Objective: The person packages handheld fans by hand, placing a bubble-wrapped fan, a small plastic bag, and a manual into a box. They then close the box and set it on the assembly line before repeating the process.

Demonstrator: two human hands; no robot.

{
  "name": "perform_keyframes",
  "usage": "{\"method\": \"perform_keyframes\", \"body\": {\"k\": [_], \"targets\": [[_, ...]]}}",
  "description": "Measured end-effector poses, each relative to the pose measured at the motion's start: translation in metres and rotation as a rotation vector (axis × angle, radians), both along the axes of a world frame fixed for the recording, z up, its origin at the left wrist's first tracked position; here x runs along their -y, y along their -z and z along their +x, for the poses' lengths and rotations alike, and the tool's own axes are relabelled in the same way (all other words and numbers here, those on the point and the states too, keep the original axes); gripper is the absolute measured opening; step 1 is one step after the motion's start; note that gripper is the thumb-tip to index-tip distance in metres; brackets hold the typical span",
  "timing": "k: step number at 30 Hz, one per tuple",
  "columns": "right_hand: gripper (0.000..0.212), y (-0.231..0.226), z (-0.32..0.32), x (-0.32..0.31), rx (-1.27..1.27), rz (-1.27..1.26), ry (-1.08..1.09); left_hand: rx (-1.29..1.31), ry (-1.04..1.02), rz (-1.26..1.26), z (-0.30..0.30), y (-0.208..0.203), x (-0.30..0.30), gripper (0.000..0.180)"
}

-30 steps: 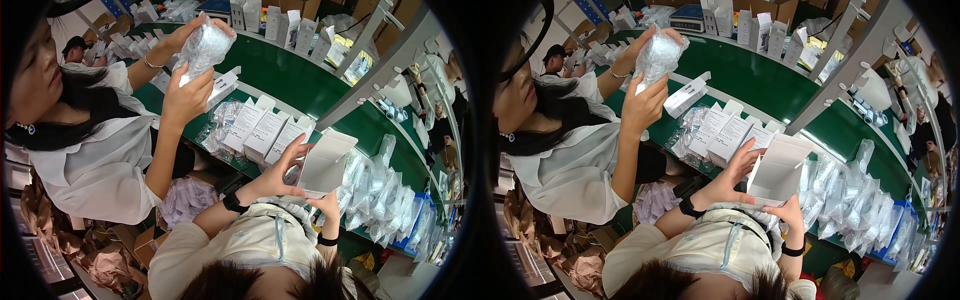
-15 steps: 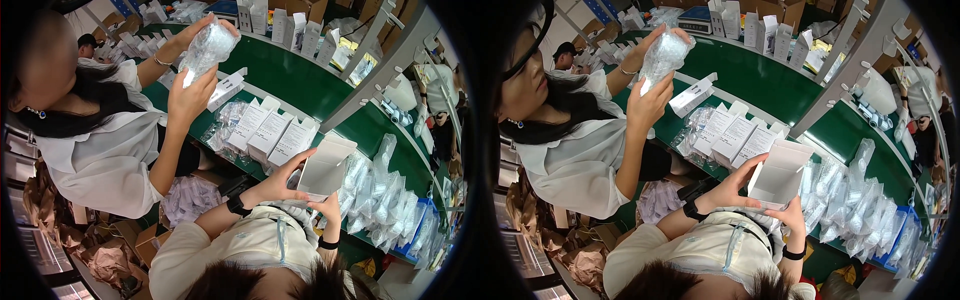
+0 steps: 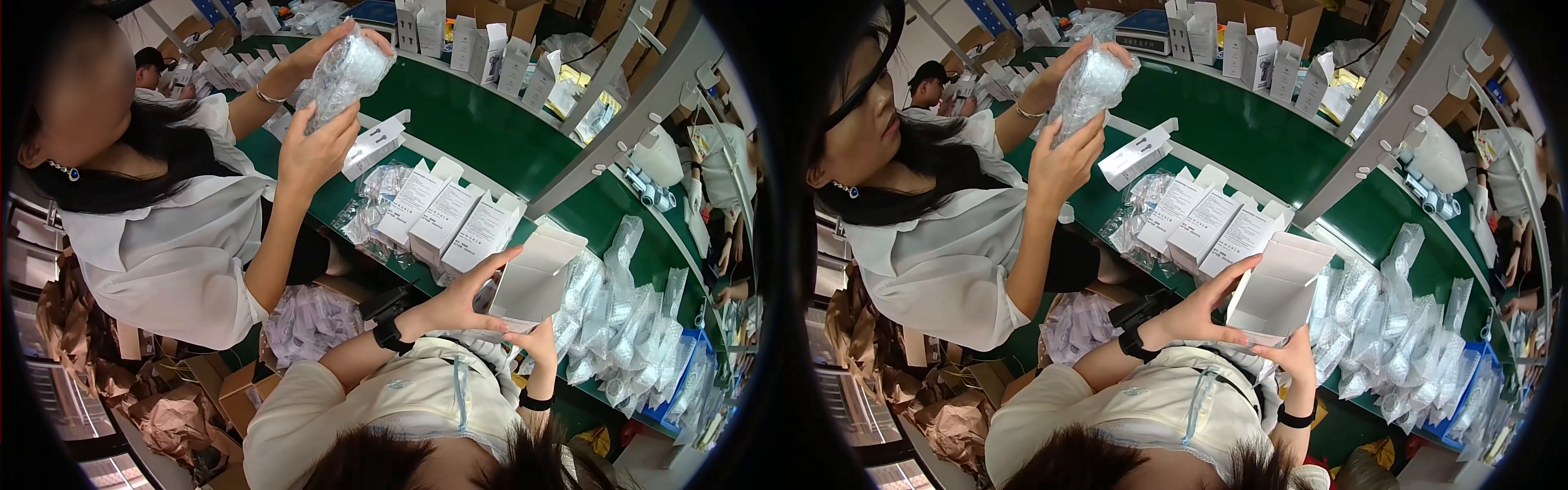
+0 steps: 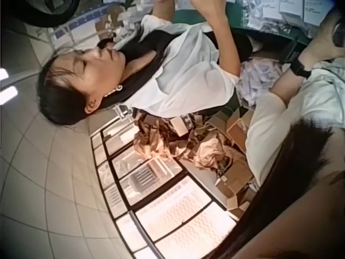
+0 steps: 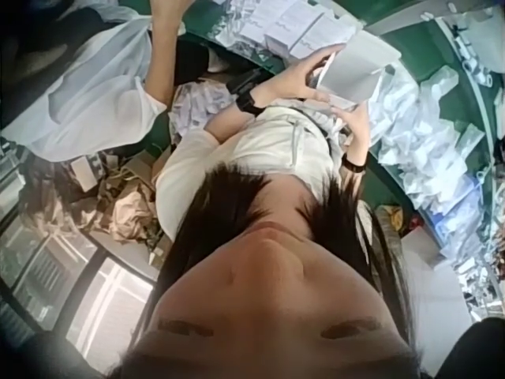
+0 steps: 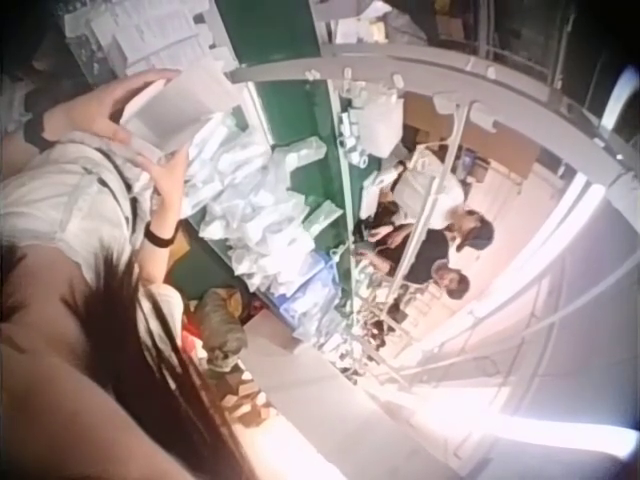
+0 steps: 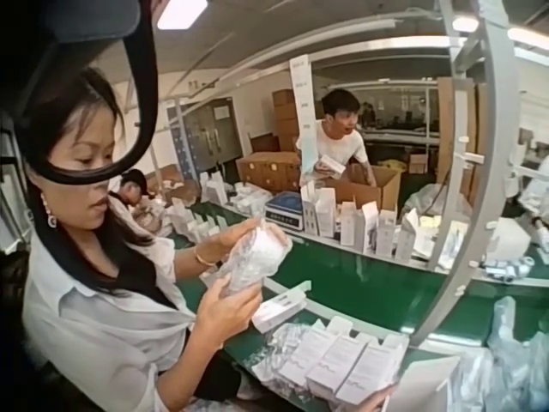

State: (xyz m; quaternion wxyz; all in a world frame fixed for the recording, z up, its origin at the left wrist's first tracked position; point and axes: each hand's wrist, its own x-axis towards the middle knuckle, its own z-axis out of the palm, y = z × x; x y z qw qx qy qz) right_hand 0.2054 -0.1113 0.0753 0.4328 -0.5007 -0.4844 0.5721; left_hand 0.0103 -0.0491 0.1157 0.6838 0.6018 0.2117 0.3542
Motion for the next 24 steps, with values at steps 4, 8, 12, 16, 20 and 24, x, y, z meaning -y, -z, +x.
{"method": "perform_keyframes", "body": {"k": [4,8,12,16,20,24], "targets": [[0.068,-0.003,-0.003,0.001,-0.002,0.014,0.009,-0.111,-0.039,0.134,-0.001,-0.002,0.002,0.097],[0.069,0.002,-0.001,0.004,0.006,-0.003,0.003,-0.14,-0.094,0.186,0.001,0.001,0.004,0.096],[0.072,0.007,0.002,0.007,-0.012,-0.058,-0.022,-0.107,-0.099,0.122,0.002,0.007,0.007,0.09],[0.076,0.015,0.013,0.01,0.003,-0.011,-0.069,-0.066,-0.126,0.05,0.005,0.012,0.011,0.084],[0.077,0.028,0.03,0.012,0.021,0.081,-0.039,-0.068,-0.127,0.039,0.011,0.013,0.018,0.083],[0.068,0.016,0.032,0.011,-0.059,0.118,0.144,-0.203,-0.191,0.335,0.015,0.011,0.023,0.084]]}}
